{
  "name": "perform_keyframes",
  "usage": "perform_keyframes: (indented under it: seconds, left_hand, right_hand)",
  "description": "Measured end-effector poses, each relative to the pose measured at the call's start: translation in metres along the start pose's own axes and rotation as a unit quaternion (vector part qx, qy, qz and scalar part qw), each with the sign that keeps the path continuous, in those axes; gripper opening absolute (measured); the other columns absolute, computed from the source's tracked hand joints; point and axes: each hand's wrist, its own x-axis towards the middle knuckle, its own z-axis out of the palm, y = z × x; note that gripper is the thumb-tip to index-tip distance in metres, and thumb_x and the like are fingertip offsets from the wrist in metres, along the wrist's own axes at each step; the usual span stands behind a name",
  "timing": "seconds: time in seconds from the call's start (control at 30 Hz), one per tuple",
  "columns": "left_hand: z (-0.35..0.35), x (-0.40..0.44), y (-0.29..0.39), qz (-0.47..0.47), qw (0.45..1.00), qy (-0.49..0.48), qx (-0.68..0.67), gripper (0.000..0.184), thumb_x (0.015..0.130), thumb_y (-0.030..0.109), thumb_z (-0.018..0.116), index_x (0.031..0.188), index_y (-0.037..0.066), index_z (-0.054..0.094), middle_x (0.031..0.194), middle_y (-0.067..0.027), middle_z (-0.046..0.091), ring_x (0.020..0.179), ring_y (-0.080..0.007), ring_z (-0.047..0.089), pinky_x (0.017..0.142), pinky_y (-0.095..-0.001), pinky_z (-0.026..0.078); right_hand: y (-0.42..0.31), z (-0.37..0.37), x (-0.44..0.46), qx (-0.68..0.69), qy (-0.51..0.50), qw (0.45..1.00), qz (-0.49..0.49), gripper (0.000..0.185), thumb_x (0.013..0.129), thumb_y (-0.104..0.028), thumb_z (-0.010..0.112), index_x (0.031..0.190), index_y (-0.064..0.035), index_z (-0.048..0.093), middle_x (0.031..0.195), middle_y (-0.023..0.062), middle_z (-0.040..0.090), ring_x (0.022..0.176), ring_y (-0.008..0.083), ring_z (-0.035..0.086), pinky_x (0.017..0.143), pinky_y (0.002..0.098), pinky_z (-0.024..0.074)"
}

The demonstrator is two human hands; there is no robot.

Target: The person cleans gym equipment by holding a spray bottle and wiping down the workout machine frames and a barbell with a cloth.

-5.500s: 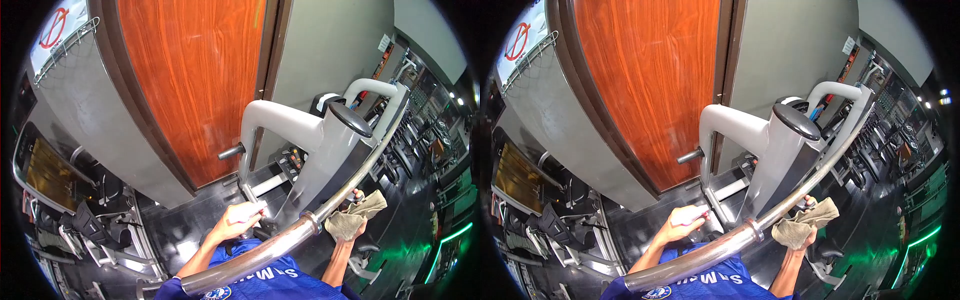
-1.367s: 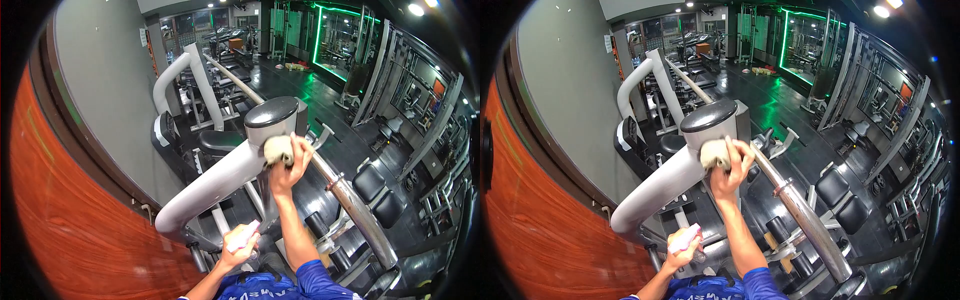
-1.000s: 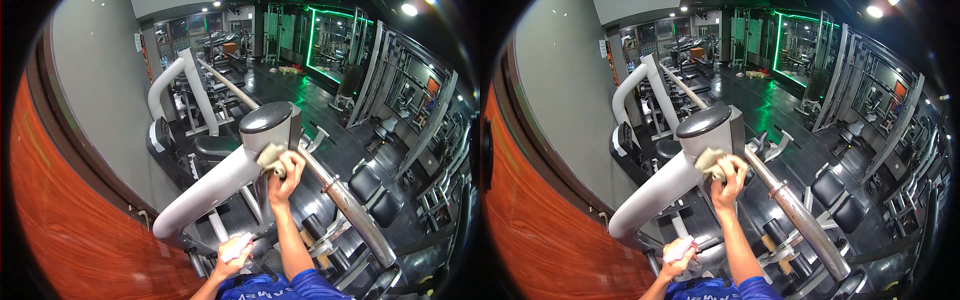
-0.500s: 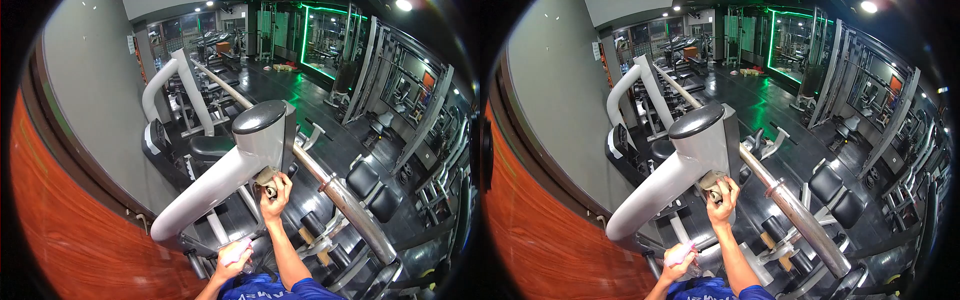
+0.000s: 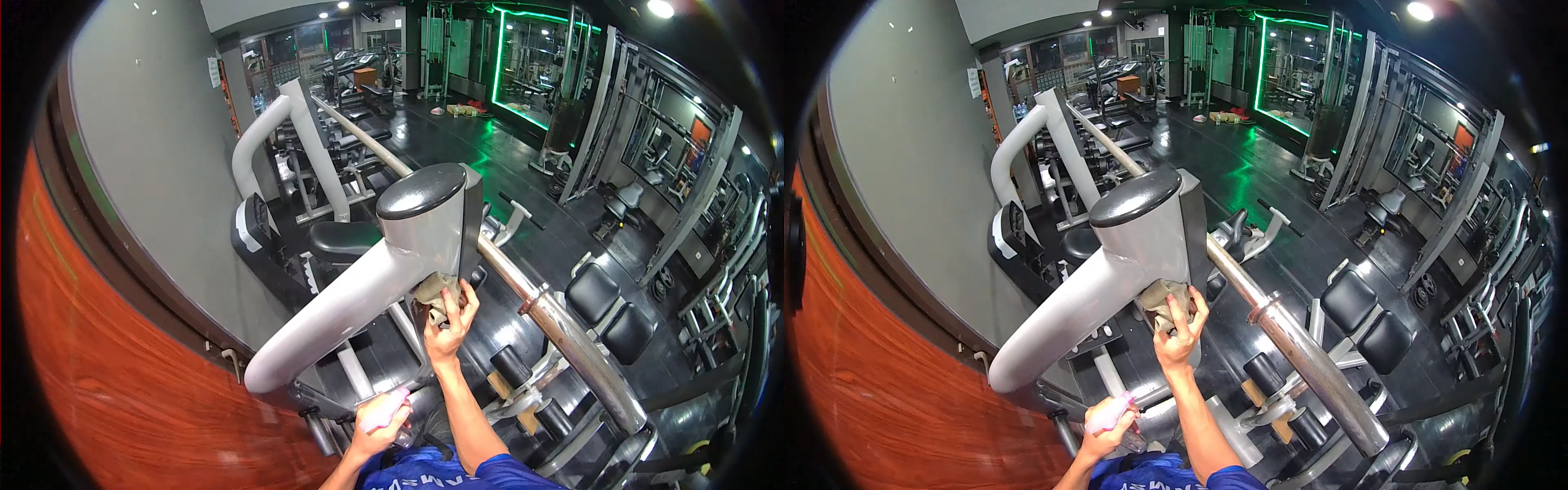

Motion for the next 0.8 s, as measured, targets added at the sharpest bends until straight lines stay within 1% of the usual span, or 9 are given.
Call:
perform_keyframes:
  seconds: [0.23, 0.33, 0.43, 0.53, 0.63, 0.67, 0.73, 0.77, 0.8]
  left_hand:
    - [0.004, -0.001, -0.002, -0.014, 1.0, 0.01, -0.012, 0.013, 0.088, 0.001, 0.064, 0.099, -0.006, 0.066, 0.083, -0.0096, 0.067, 0.064, -0.0141, 0.066, 0.056, -0.0256, 0.055]
    - [0.004, -0.001, -0.003, -0.019, 1.0, 0.008, -0.011, 0.013, 0.088, 0.001, 0.064, 0.099, -0.006, 0.066, 0.083, -0.0097, 0.066, 0.063, -0.0142, 0.067, 0.056, -0.0255, 0.055]
    - [0.004, -0.001, -0.004, -0.018, 1.0, 0.006, -0.006, 0.013, 0.088, 0.001, 0.064, 0.099, -0.006, 0.065, 0.083, -0.0096, 0.066, 0.063, -0.0142, 0.066, 0.056, -0.0254, 0.055]
    - [0.005, -0.002, -0.004, -0.013, 1.0, 0.01, -0.01, 0.014, 0.088, 0.002, 0.064, 0.1, -0.006, 0.065, 0.083, -0.0095, 0.066, 0.063, -0.0141, 0.066, 0.056, -0.0255, 0.055]
    - [0.004, -0.003, -0.003, -0.015, 1.0, 0.01, -0.011, 0.014, 0.088, 0.001, 0.064, 0.1, -0.006, 0.065, 0.083, -0.0094, 0.066, 0.064, -0.0137, 0.066, 0.056, -0.0258, 0.055]
    - [0.003, -0.004, -0.004, -0.015, 1.0, 0.009, -0.007, 0.014, 0.088, 0.001, 0.064, 0.101, -0.006, 0.065, 0.083, -0.0094, 0.066, 0.064, -0.0136, 0.066, 0.057, -0.0258, 0.055]
    - [0.002, -0.005, -0.004, -0.018, 1.0, 0.012, -0.012, 0.014, 0.089, 0.001, 0.064, 0.101, -0.006, 0.065, 0.084, -0.0094, 0.067, 0.065, -0.0133, 0.066, 0.057, -0.0259, 0.056]
    - [0.001, -0.004, -0.003, -0.019, 0.999, 0.016, -0.021, 0.014, 0.089, 0.001, 0.064, 0.101, -0.006, 0.065, 0.084, -0.0094, 0.067, 0.066, -0.0132, 0.066, 0.058, -0.026, 0.056]
    - [0.001, -0.006, -0.002, -0.024, 0.999, 0.019, -0.029, 0.015, 0.089, 0.001, 0.063, 0.102, -0.006, 0.065, 0.085, -0.0095, 0.067, 0.066, -0.0131, 0.066, 0.058, -0.026, 0.056]
  right_hand:
    - [0.003, -0.001, 0.001, 0.017, -0.008, 1.0, 0.001, 0.058, 0.064, 0.008, 0.066, 0.12, -0.0081, 0.063, 0.141, 0.022, 0.04, 0.123, 0.0384, 0.049, 0.102, 0.0434, 0.0419]
    - [0.0, -0.004, 0.005, -0.011, -0.02, 1.0, -0.018, 0.058, 0.064, 0.007, 0.067, 0.121, -0.0077, 0.062, 0.142, 0.0224, 0.039, 0.124, 0.0384, 0.048, 0.102, 0.0435, 0.0417]
    - [-0.004, -0.001, 0.005, 0.003, -0.005, 1.0, -0.009, 0.06, 0.064, 0.007, 0.066, 0.122, -0.007, 0.061, 0.139, 0.0226, 0.042, 0.124, 0.0392, 0.047, 0.103, 0.045, 0.0412]
    - [-0.015, 0.006, 0.01, 0.012, 0.045, 0.999, 0.002, 0.055, 0.064, 0.005, 0.067, 0.117, -0.0056, 0.061, 0.131, 0.0217, 0.048, 0.12, 0.0387, 0.049, 0.101, 0.0454, 0.0411]
    - [-0.015, 0.004, 0.024, 0.02, 0.056, 0.998, 0.021, 0.04, 0.074, -0.013, 0.069, 0.113, -0.0059, 0.063, 0.128, 0.0206, 0.048, 0.112, 0.0359, 0.052, 0.094, 0.0439, 0.0431]
    - [-0.017, 0.002, 0.031, 0.019, 0.064, 0.998, 0.018, 0.042, 0.068, -0.002, 0.07, 0.11, -0.0056, 0.063, 0.122, 0.0183, 0.05, 0.106, 0.0339, 0.054, 0.091, 0.0417, 0.044]
    - [-0.023, 0.007, 0.051, 0.023, 0.104, 0.994, 0.012, 0.047, 0.063, 0.005, 0.069, 0.109, -0.0061, 0.063, 0.122, 0.0175, 0.051, 0.108, 0.0334, 0.053, 0.091, 0.0424, 0.0439]
    - [-0.028, 0.008, 0.064, 0.027, 0.121, 0.992, 0.013, 0.046, 0.062, 0.006, 0.067, 0.107, -0.0059, 0.063, 0.12, 0.0169, 0.052, 0.111, 0.0334, 0.053, 0.093, 0.0427, 0.0428]
    - [-0.035, 0.008, 0.082, 0.026, 0.134, 0.991, -0.006, 0.043, 0.066, 0.005, 0.069, 0.107, -0.0059, 0.063, 0.121, 0.0172, 0.052, 0.113, 0.0331, 0.052, 0.095, 0.0427, 0.0415]
